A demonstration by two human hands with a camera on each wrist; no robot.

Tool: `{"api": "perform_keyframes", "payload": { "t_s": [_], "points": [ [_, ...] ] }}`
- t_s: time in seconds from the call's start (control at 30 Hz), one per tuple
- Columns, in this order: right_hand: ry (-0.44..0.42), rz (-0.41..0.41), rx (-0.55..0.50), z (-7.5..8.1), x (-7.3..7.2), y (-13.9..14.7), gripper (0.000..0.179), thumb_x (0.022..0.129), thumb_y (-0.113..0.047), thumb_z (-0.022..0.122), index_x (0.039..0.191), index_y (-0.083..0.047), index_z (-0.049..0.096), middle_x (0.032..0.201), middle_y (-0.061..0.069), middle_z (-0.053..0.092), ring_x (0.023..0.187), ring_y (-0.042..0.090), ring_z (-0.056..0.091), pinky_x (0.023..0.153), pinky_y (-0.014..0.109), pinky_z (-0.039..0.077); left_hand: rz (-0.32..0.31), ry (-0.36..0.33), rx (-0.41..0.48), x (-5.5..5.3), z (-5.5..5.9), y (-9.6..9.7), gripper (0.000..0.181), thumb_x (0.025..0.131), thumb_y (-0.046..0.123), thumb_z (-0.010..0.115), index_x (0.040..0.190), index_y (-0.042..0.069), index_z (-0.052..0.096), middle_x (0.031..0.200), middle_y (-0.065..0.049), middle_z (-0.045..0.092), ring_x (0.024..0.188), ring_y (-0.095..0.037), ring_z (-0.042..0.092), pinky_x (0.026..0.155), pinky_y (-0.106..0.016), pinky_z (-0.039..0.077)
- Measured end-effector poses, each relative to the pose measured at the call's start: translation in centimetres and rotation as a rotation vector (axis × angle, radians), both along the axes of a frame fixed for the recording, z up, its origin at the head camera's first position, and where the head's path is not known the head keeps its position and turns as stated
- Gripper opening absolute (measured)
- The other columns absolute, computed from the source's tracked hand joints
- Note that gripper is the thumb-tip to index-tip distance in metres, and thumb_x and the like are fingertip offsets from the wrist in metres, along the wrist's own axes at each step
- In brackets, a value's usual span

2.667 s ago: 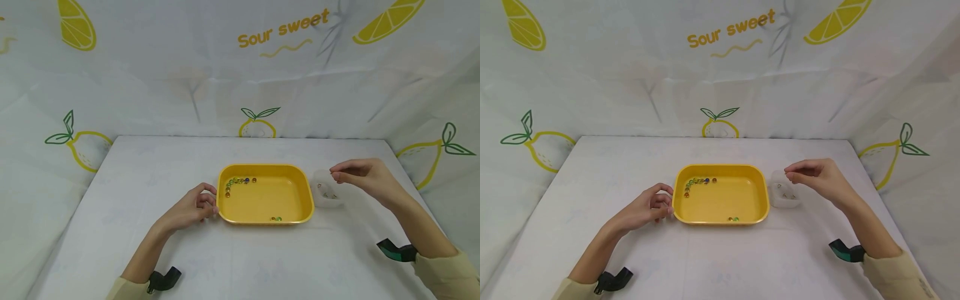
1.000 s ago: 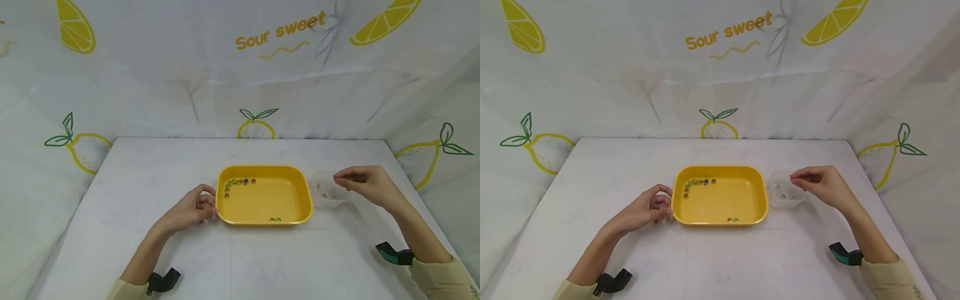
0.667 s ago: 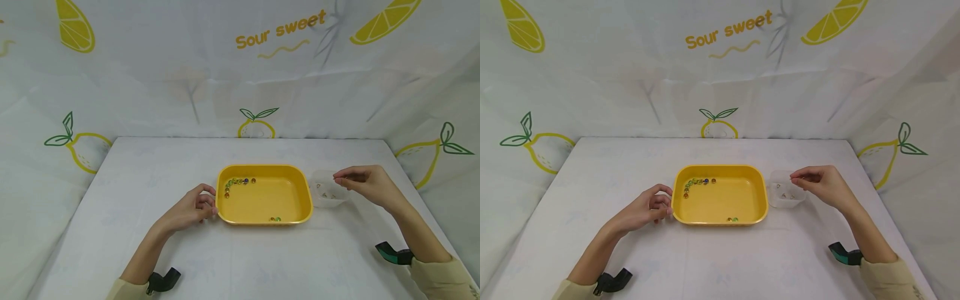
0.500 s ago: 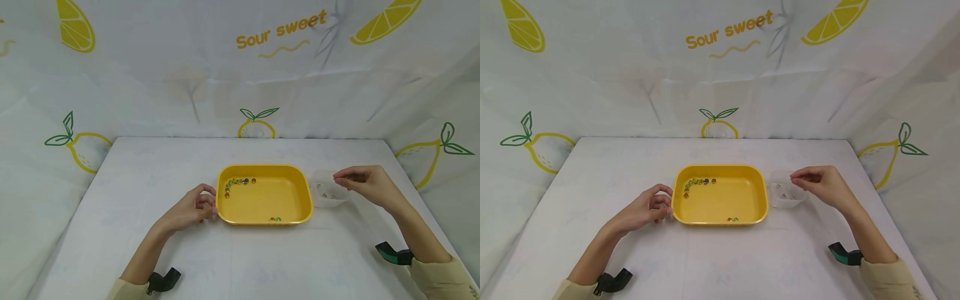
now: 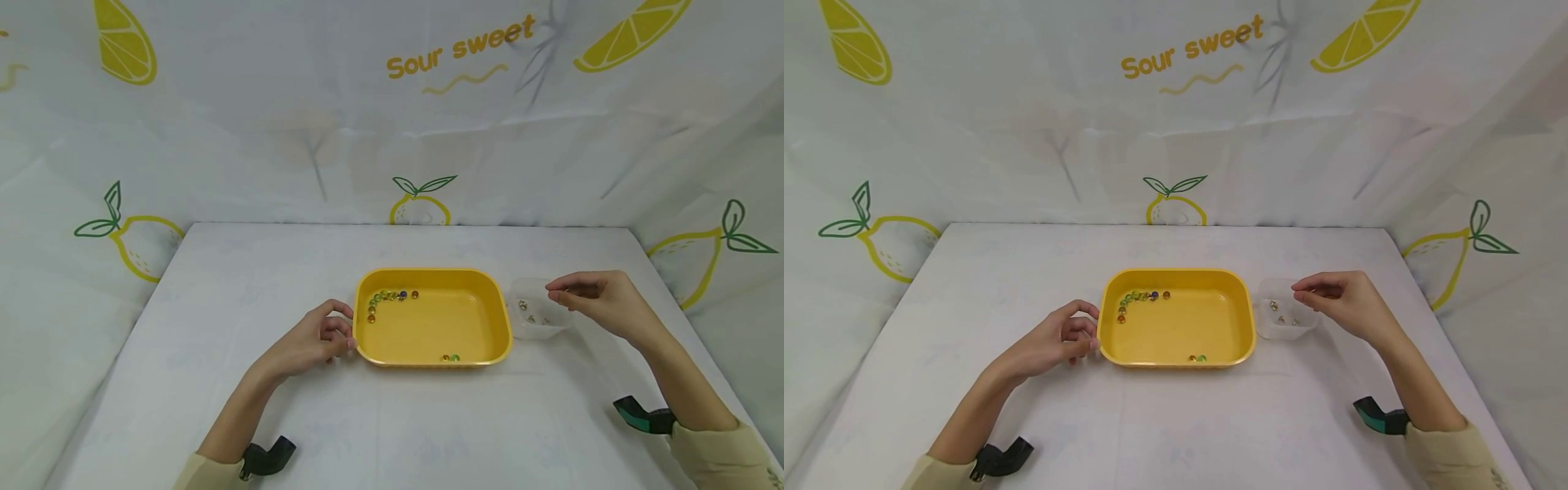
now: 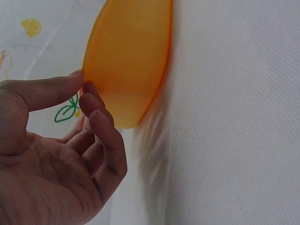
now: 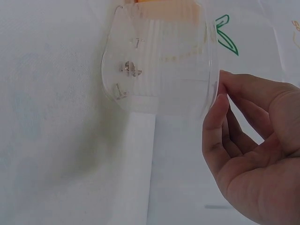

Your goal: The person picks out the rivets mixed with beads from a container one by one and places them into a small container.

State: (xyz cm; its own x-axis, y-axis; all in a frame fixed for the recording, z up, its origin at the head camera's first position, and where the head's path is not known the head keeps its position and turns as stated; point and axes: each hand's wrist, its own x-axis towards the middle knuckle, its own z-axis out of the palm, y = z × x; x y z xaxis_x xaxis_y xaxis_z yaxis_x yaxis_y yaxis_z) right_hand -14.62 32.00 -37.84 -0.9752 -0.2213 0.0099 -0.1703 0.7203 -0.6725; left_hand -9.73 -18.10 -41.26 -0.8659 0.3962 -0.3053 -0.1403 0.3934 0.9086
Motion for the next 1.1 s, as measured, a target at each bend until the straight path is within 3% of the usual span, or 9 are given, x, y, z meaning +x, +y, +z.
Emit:
{"api": "perform_keyframes", "payload": {
  "t_s": [0.23, 0.5, 0.87, 1.1],
  "points": [
    [0.004, 0.006, 0.003, 0.0, -0.1, 0.1, 0.02, 0.101, -0.015, 0.077, 0.118, -0.005, 0.08, 0.1, -0.014, 0.081, 0.083, 0.007, 0.074, 0.074, 0.017, 0.061, 0.001, 0.0, 0.003, 0.0, 0.0, 0.0, 0.044, 0.101, 0.014, 0.071, 0.138, 0.005, 0.047, 0.101, -0.008, 0.068, 0.08, -0.023, 0.06, 0.062, -0.029, 0.05],
    [0.007, 0.018, 0.018, 0.4, -0.3, 0.0, 0.021, 0.1, -0.015, 0.078, 0.118, -0.003, 0.08, 0.101, -0.002, 0.083, 0.081, 0.008, 0.073, 0.074, 0.018, 0.061, -0.004, 0.005, 0.011, -0.1, -0.1, 0.0, 0.045, 0.101, 0.013, 0.071, 0.138, 0.004, 0.047, 0.101, -0.008, 0.068, 0.083, -0.023, 0.061, 0.063, -0.029, 0.051],
    [0.044, 0.04, 0.004, 1.5, -1.0, -0.9, 0.02, 0.099, -0.017, 0.08, 0.117, -0.007, 0.081, 0.093, -0.02, 0.078, 0.079, 0.007, 0.071, 0.073, 0.017, 0.059, -0.006, -0.008, 0.028, 0.0, -0.1, 0.0, 0.047, 0.101, 0.014, 0.072, 0.138, 0.003, 0.046, 0.099, -0.007, 0.067, 0.081, -0.021, 0.06, 0.059, -0.028, 0.047],
    [0.08, 0.084, 0.007, 2.1, -1.5, -2.5, 0.019, 0.1, -0.014, 0.079, 0.117, -0.005, 0.08, 0.106, 0.011, 0.082, 0.08, 0.004, 0.072, 0.073, 0.015, 0.06, -0.004, -0.015, 0.027, 0.0, -0.1, 0.0, 0.046, 0.1, 0.014, 0.071, 0.138, 0.004, 0.047, 0.1, -0.008, 0.067, 0.082, -0.022, 0.061, 0.06, -0.028, 0.048]
  ]
}}
